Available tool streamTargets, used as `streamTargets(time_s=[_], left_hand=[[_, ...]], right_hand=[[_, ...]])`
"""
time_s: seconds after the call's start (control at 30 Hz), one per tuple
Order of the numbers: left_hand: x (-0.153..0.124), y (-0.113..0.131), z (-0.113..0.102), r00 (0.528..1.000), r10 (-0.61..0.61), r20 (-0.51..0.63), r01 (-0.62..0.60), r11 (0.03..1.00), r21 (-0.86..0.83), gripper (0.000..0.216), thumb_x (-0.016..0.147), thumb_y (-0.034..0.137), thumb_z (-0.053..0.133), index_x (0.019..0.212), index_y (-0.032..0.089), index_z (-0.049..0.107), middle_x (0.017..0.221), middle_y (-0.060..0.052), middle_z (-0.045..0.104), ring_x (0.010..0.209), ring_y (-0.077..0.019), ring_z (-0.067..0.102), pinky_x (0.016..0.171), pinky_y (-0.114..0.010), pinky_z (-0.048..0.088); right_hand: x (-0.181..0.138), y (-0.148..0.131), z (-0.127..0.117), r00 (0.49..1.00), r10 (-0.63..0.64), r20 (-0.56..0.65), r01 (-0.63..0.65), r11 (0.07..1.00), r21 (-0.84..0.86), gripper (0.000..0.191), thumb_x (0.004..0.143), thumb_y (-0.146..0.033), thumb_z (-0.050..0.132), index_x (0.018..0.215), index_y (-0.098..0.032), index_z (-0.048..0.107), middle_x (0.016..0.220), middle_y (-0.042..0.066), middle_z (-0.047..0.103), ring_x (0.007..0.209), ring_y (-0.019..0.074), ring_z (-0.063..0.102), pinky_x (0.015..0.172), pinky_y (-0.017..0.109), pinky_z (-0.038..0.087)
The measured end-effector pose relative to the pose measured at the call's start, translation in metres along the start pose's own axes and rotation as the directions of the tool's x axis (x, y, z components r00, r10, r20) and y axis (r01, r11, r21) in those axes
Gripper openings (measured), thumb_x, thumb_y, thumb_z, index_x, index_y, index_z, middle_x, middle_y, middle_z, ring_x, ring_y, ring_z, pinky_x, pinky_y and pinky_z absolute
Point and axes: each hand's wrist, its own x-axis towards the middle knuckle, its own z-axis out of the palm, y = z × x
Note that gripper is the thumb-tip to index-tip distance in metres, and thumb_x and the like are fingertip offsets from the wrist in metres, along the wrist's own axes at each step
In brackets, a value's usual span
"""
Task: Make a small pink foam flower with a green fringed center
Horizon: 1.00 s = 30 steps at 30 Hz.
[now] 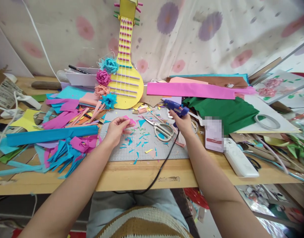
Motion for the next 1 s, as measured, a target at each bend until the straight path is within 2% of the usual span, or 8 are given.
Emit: streamTargets(time_s=[0.07,0.13,0.27,0.37,0.47,0.63,0.73,1.0], left_hand=[[0.0,0.0,0.002,1.0,0.006,-0.028,-0.004,0.999,0.054,0.025,0.057,0.025,0.072,0.074,0.014,0.056,0.069,-0.002,0.064,0.066,-0.0167,0.066,0.039,-0.018,0.046],[0.0,-0.001,0.002,0.998,0.043,-0.051,-0.038,0.993,0.109,0.025,0.058,0.027,0.07,0.074,0.014,0.055,0.066,-0.001,0.062,0.061,-0.0152,0.064,0.036,-0.017,0.044],[0.002,-0.007,0.001,0.98,0.187,-0.068,-0.164,0.953,0.257,0.023,0.063,0.03,0.067,0.074,0.015,0.055,0.063,0.0,0.06,0.056,-0.0132,0.061,0.035,-0.016,0.042],[0.004,-0.012,0.0,0.965,0.252,-0.072,-0.211,0.91,0.358,0.021,0.065,0.032,0.064,0.076,0.016,0.055,0.064,0.0,0.059,0.054,-0.0125,0.06,0.034,-0.016,0.041],[0.004,-0.014,0.001,0.963,0.262,-0.065,-0.215,0.892,0.397,0.02,0.067,0.032,0.062,0.076,0.017,0.055,0.064,0.0,0.058,0.054,-0.0129,0.06,0.034,-0.017,0.041],[0.003,-0.014,0.003,0.966,0.254,-0.045,-0.213,0.885,0.414,0.019,0.068,0.032,0.061,0.076,0.017,0.055,0.064,0.0,0.058,0.053,-0.0135,0.06,0.034,-0.018,0.041],[0.002,-0.014,0.003,0.966,0.254,-0.039,-0.216,0.884,0.416,0.018,0.068,0.033,0.061,0.076,0.017,0.055,0.064,0.0,0.058,0.053,-0.0137,0.059,0.034,-0.018,0.041],[-0.001,-0.01,0.006,0.969,0.246,-0.04,-0.214,0.903,0.373,0.014,0.067,0.028,0.064,0.073,0.018,0.057,0.061,0.001,0.058,0.053,-0.0119,0.058,0.037,-0.016,0.039]], right_hand=[[-0.011,-0.013,-0.001,0.99,-0.036,0.138,0.021,0.994,0.108,0.046,0.068,-0.057,0.056,0.082,-0.014,0.063,0.072,0.006,0.065,0.059,0.014,0.057,0.052,0.025,0.042],[-0.024,-0.025,0.002,0.946,-0.101,0.308,0.066,0.991,0.12,0.043,0.069,-0.056,0.057,0.079,-0.015,0.063,0.064,0.004,0.062,0.055,0.0122,0.054,0.052,0.024,0.042],[-0.042,-0.032,0.015,0.875,-0.177,0.451,0.173,0.984,0.05,0.042,0.07,-0.056,0.058,0.085,-0.017,0.066,0.068,0.003,0.064,0.061,0.0146,0.057,0.058,0.027,0.045],[-0.046,-0.029,0.022,0.859,-0.214,0.466,0.257,0.966,-0.031,0.045,0.071,-0.056,0.057,0.091,-0.017,0.066,0.079,0.005,0.067,0.072,0.0187,0.061,0.065,0.03,0.046],[-0.047,-0.03,0.024,0.86,-0.22,0.46,0.294,0.951,-0.094,0.045,0.073,-0.056,0.054,0.095,-0.017,0.066,0.085,0.006,0.067,0.077,0.0203,0.062,0.067,0.03,0.045],[-0.05,-0.035,0.026,0.854,-0.227,0.469,0.344,0.922,-0.18,0.045,0.076,-0.056,0.05,0.091,-0.017,0.067,0.071,0.004,0.065,0.067,0.0177,0.059,0.059,0.026,0.041],[-0.051,-0.036,0.026,0.847,-0.269,0.458,0.382,0.908,-0.172,0.044,0.077,-0.055,0.049,0.09,-0.018,0.066,0.07,0.003,0.064,0.068,0.017,0.059,0.059,0.025,0.039],[-0.051,-0.037,0.026,0.852,-0.244,0.462,0.376,0.901,-0.217,0.045,0.077,-0.058,0.047,0.091,-0.019,0.066,0.065,0.002,0.061,0.069,0.0179,0.059,0.059,0.025,0.038]])
